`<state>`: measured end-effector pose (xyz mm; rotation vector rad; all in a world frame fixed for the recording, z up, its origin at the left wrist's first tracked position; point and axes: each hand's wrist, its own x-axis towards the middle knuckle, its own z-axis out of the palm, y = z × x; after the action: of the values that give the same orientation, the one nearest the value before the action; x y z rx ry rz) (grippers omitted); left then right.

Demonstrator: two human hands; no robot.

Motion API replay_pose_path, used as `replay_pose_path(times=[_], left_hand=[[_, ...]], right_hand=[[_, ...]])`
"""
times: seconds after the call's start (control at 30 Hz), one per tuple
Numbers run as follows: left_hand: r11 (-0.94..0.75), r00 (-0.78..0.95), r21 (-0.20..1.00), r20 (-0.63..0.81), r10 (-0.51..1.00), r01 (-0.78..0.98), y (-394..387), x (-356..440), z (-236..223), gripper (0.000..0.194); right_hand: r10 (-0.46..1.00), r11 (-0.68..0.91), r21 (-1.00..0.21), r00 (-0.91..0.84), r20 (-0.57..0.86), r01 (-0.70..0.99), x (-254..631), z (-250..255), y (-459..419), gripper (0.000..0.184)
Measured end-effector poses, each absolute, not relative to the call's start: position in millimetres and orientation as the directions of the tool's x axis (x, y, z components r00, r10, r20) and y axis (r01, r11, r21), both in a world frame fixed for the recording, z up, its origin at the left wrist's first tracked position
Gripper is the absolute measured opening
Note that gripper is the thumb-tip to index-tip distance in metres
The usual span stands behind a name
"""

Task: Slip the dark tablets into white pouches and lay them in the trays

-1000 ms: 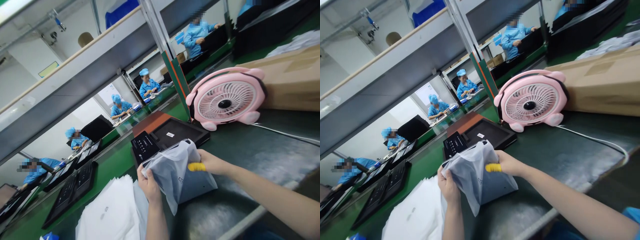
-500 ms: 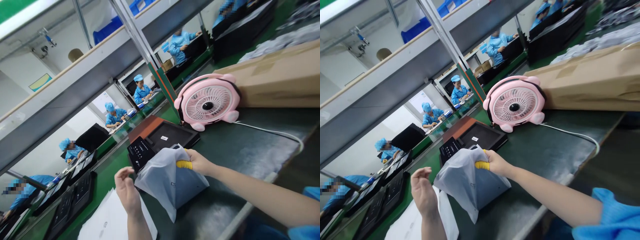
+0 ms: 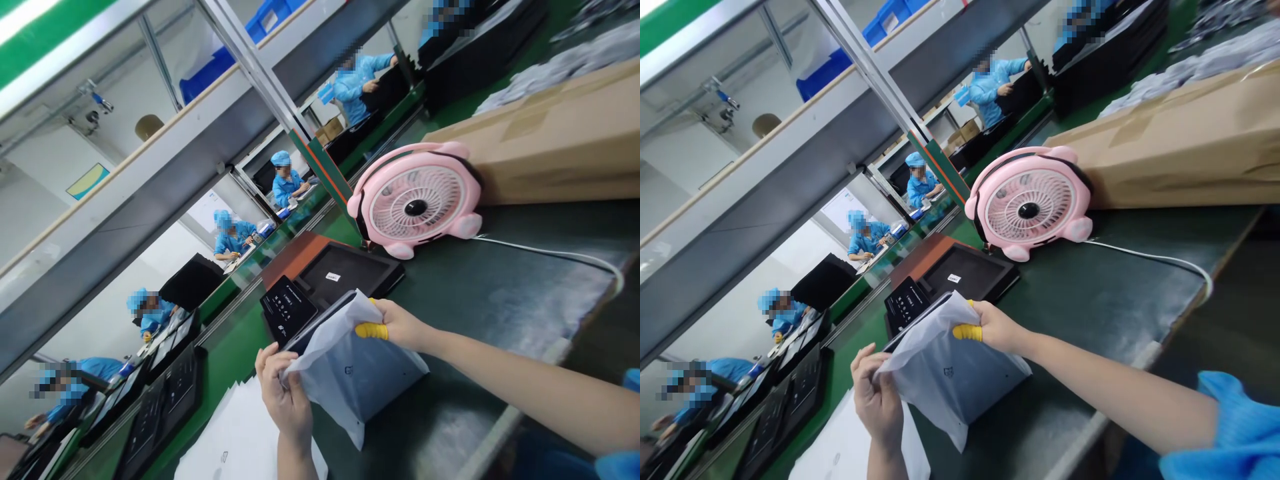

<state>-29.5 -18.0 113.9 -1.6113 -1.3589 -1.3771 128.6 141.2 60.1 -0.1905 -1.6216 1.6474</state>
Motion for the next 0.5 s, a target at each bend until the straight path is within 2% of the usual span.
replay_pose_path(times=[0.13,0.23,0.3,0.37,0.43,0.5], left_hand=[[-0.294,-0.096,0.215,0.924,0.37,0.931,-27,-31,119,0.005],[-0.247,-0.219,0.368,0.853,0.473,0.896,-30,-42,139,0.015],[-0.23,-0.359,0.51,0.801,0.48,0.829,-26,-53,157,0.021],[-0.351,-0.504,0.621,0.779,0.373,0.701,-20,-63,166,0.023],[-0.549,-0.642,0.626,0.741,0.196,0.554,-16,-66,159,0.027],[-0.64,-0.732,0.654,0.65,0.204,0.402,-16,-63,132,0.035]], right_hand=[[0.641,0.095,-0.897,-0.663,0.386,-0.431,131,67,139,0.047],[0.629,0.101,-0.914,-0.687,0.364,-0.392,133,71,136,0.045],[0.626,0.112,-0.925,-0.697,0.348,-0.362,134,72,135,0.044],[0.64,0.122,-0.928,-0.687,0.345,-0.352,134,72,134,0.044],[0.639,0.132,-0.929,-0.686,0.347,-0.346,134,70,135,0.043],[0.601,0.144,-0.929,-0.715,0.356,-0.342,134,70,137,0.045]])
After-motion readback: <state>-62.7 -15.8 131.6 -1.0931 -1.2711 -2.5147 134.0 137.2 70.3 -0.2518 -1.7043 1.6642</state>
